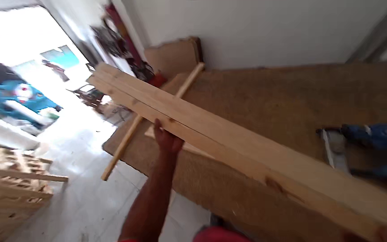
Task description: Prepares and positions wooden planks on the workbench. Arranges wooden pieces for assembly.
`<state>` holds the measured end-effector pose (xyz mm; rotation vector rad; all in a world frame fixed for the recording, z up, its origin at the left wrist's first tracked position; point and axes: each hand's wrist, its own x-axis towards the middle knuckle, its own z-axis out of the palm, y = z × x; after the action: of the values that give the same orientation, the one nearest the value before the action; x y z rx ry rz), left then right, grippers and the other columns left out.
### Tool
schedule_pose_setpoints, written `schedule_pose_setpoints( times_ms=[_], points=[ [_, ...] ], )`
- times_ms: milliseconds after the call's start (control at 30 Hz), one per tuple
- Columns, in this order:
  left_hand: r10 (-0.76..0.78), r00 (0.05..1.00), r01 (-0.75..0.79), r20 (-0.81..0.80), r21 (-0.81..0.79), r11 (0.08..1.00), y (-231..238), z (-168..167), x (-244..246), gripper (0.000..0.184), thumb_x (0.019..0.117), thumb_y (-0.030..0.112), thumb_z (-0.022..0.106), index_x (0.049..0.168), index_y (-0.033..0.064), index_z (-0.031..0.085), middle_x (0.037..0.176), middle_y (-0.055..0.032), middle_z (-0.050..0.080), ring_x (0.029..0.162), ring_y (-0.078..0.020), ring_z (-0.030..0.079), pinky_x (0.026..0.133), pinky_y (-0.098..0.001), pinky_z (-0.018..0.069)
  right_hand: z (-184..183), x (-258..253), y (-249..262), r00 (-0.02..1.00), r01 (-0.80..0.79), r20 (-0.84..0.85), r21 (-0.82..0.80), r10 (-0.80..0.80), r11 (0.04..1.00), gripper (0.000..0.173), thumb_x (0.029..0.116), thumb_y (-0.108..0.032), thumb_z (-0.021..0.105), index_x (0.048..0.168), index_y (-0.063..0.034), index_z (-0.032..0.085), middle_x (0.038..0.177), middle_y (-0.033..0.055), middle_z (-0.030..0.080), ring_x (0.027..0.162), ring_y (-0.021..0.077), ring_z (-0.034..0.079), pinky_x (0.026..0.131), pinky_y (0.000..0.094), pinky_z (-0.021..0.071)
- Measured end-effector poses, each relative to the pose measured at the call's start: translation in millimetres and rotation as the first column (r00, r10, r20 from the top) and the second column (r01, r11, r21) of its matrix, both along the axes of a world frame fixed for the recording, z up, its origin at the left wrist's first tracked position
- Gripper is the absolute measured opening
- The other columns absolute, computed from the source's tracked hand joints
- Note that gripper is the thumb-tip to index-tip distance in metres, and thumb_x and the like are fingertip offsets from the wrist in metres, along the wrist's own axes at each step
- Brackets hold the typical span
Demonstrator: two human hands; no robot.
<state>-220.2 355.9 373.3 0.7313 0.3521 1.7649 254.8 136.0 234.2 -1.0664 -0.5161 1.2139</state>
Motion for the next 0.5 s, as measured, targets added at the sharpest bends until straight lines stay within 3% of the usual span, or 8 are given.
schedule_pose_setpoints(
  times_ms=[67, 133, 200, 300, 367, 433, 500],
  points=[
    [0.003, 1.0, -0.007, -0.029, -0.111, 0.994, -13, -23, 3, 0.062, 0.1037, 0.063, 0.023, 0.133, 0.0173, 0.053, 0.124, -0.0085, 0.067, 0.116, -0.0258, 0.065, 0.096, -0.0563, 0.0554, -4, 1, -14, 0.976, 0.214, 0.046, -0.062, -0.212, 0.975, 0.03, 0.1041, -0.031, 0.053, 0.129, -0.0145, 0.053, 0.104, 0.0023, 0.071, 0.083, 0.0182, 0.073, 0.07, 0.0384, 0.0642],
    [-0.096, 0.995, 0.094, -0.025, -0.079, 0.992, -19, -53, 4, 0.06, 0.1026, 0.059, 0.029, 0.136, 0.0156, 0.052, 0.131, -0.0103, 0.064, 0.123, -0.0286, 0.062, 0.103, -0.0589, 0.0516, -3, 5, -19, 0.947, 0.319, 0.077, -0.074, -0.313, 0.945, 0.028, 0.1044, -0.026, 0.054, 0.13, -0.0158, 0.054, 0.105, 0.004, 0.071, 0.082, 0.0187, 0.072, 0.068, 0.0379, 0.0637],
    [-0.131, 0.991, 0.131, 0.004, -0.06, 0.99, -21, -81, 1, 0.061, 0.1016, 0.06, 0.036, 0.14, 0.015, 0.051, 0.136, -0.0116, 0.062, 0.126, -0.03, 0.06, 0.105, -0.0599, 0.0503, -2, 6, -19, 0.948, 0.312, 0.093, -0.074, -0.305, 0.947, 0.028, 0.105, -0.029, 0.055, 0.129, -0.0155, 0.056, 0.106, 0.0049, 0.072, 0.083, 0.0183, 0.072, 0.068, 0.0379, 0.0636],
    [-0.075, 0.995, 0.083, 0.063, -0.132, 0.988, -26, -118, -9, 0.069, 0.1039, 0.062, 0.018, 0.145, 0.0137, 0.045, 0.139, -0.0129, 0.059, 0.129, -0.0301, 0.058, 0.107, -0.0604, 0.048, -4, 8, -22, 0.953, 0.272, 0.164, -0.101, -0.254, 0.957, 0.026, 0.1071, -0.031, 0.052, 0.122, -0.0111, 0.06, 0.103, 0.0061, 0.072, 0.082, 0.0184, 0.073, 0.069, 0.038, 0.0638],
    [-0.05, 0.995, 0.064, 0.082, -0.171, 0.983, -29, -134, -15, 0.065, 0.1041, 0.059, 0.022, 0.145, 0.0133, 0.044, 0.142, -0.0132, 0.058, 0.133, -0.0308, 0.055, 0.11, -0.062, 0.0447, -5, 8, -23, 0.955, 0.251, 0.194, -0.126, -0.224, 0.96, 0.024, 0.1062, -0.029, 0.053, 0.117, -0.01, 0.061, 0.1, 0.0067, 0.073, 0.079, 0.0184, 0.072, 0.067, 0.0375, 0.0637],
    [-0.03, 0.997, 0.043, 0.077, -0.172, 0.984, -32, -142, -17, 0.065, 0.1047, 0.058, 0.024, 0.146, 0.0131, 0.044, 0.144, -0.014, 0.057, 0.135, -0.032, 0.054, 0.111, -0.0632, 0.0427, -5, 7, -24, 0.955, 0.247, 0.208, -0.172, -0.209, 0.954, 0.023, 0.1066, -0.027, 0.053, 0.12, -0.0101, 0.06, 0.102, 0.0074, 0.072, 0.08, 0.019, 0.072, 0.067, 0.0378, 0.0638],
    [0.01, 0.999, -0.001, 0.047, -0.175, 0.985, -33, -144, -12, 0.076, 0.1028, 0.068, 0.013, 0.15, 0.016, 0.042, 0.145, -0.0125, 0.057, 0.136, -0.032, 0.054, 0.111, -0.0638, 0.0437, -6, 9, -27, 0.954, 0.24, 0.219, -0.158, -0.203, 0.958, 0.033, 0.106, -0.029, 0.054, 0.135, -0.0144, 0.055, 0.114, 0.0065, 0.07, 0.093, 0.0194, 0.072, 0.077, 0.0417, 0.0637]
  ],
)
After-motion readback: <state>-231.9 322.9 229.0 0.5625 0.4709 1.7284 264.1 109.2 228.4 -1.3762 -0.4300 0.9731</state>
